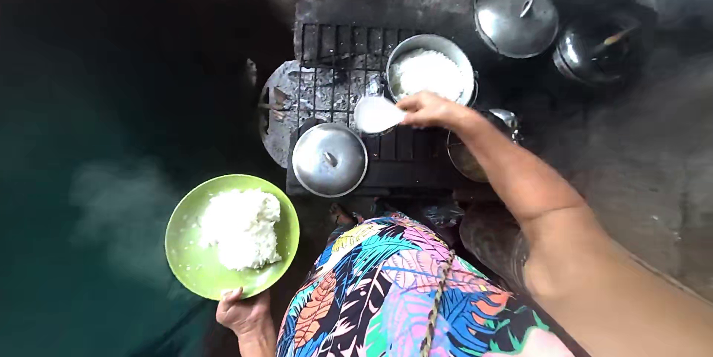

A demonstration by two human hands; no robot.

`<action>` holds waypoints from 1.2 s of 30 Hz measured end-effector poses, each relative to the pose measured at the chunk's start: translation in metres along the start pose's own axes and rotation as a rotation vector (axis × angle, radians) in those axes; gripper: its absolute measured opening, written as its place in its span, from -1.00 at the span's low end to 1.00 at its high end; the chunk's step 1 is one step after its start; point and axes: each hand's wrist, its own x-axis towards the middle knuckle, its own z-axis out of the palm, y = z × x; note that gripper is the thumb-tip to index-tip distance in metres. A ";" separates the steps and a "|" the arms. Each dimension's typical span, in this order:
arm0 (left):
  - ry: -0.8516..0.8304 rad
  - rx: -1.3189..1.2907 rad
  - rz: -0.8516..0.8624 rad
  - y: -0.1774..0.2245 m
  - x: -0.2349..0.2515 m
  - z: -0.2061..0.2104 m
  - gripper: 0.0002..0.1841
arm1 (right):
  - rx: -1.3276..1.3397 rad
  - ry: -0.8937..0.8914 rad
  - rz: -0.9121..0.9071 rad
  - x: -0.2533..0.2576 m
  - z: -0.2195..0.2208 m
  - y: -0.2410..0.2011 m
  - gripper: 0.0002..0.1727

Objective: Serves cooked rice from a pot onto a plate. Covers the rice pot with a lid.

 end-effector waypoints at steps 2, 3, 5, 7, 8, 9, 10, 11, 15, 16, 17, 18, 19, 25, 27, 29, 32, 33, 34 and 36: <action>-0.051 -0.027 -0.051 -0.009 0.010 0.007 -0.78 | -0.337 0.128 0.204 -0.006 -0.037 0.003 -0.62; -0.075 -0.030 -0.072 -0.014 0.014 0.013 -0.77 | -0.482 0.178 0.320 -0.006 -0.047 0.002 -0.61; -0.118 -0.017 -0.112 -0.020 0.020 0.027 -0.78 | -0.660 0.201 0.496 0.003 -0.045 0.004 -0.67; -0.162 0.002 -0.124 -0.026 0.023 0.043 -0.80 | -0.729 0.165 0.563 0.019 -0.030 0.011 -0.73; -0.177 0.012 -0.122 -0.029 0.022 0.051 -0.82 | -0.749 0.143 0.571 0.027 -0.023 0.015 -0.72; -0.189 0.021 -0.120 -0.031 0.021 0.058 -0.82 | -0.762 0.118 0.575 0.035 -0.016 0.020 -0.72; -0.193 0.028 -0.121 -0.034 0.018 0.063 -0.82 | -0.768 0.098 0.568 0.043 -0.011 0.026 -0.71; -0.196 0.030 -0.125 -0.036 0.015 0.067 -0.81 | -0.774 0.078 0.554 0.050 -0.007 0.031 -0.72; -0.215 0.043 -0.136 -0.049 0.001 0.070 -0.80 | -0.709 0.001 0.473 0.066 -0.011 0.046 -0.72; -0.208 0.046 -0.134 -0.053 -0.003 0.069 -0.80 | -0.667 -0.018 0.450 0.068 -0.014 0.050 -0.70; -0.194 0.050 -0.132 -0.055 -0.008 0.068 -0.79 | -0.626 -0.028 0.422 0.072 -0.016 0.056 -0.69; -0.182 0.051 -0.129 -0.058 -0.012 0.067 -0.78 | -0.597 -0.041 0.401 0.076 -0.017 0.062 -0.67; -0.174 0.046 -0.129 -0.060 -0.015 0.067 -0.76 | -0.577 -0.046 0.379 0.080 -0.019 0.069 -0.66; -0.073 0.061 -0.104 -0.071 -0.034 0.079 -0.82 | -0.285 -0.052 0.271 0.100 -0.029 0.129 -0.64; -0.074 0.053 -0.106 -0.073 -0.033 0.082 -0.83 | -0.103 -0.020 0.311 0.102 -0.026 0.140 -0.64; -0.091 0.036 -0.113 -0.075 -0.032 0.085 -0.83 | 0.036 0.016 0.330 0.102 -0.025 0.148 -0.65; -0.119 0.023 -0.119 -0.077 -0.030 0.089 -0.82 | 0.112 0.016 0.332 0.103 -0.025 0.153 -0.63; -0.120 0.024 -0.116 -0.078 -0.030 0.091 -0.82 | 0.105 0.005 0.327 0.103 -0.026 0.153 -0.62; -0.121 0.027 -0.112 -0.079 -0.029 0.092 -0.82 | 0.095 0.000 0.311 0.103 -0.026 0.154 -0.63; -0.122 0.028 -0.118 -0.080 -0.029 0.095 -0.82 | 0.089 -0.005 0.261 0.100 -0.027 0.154 -0.67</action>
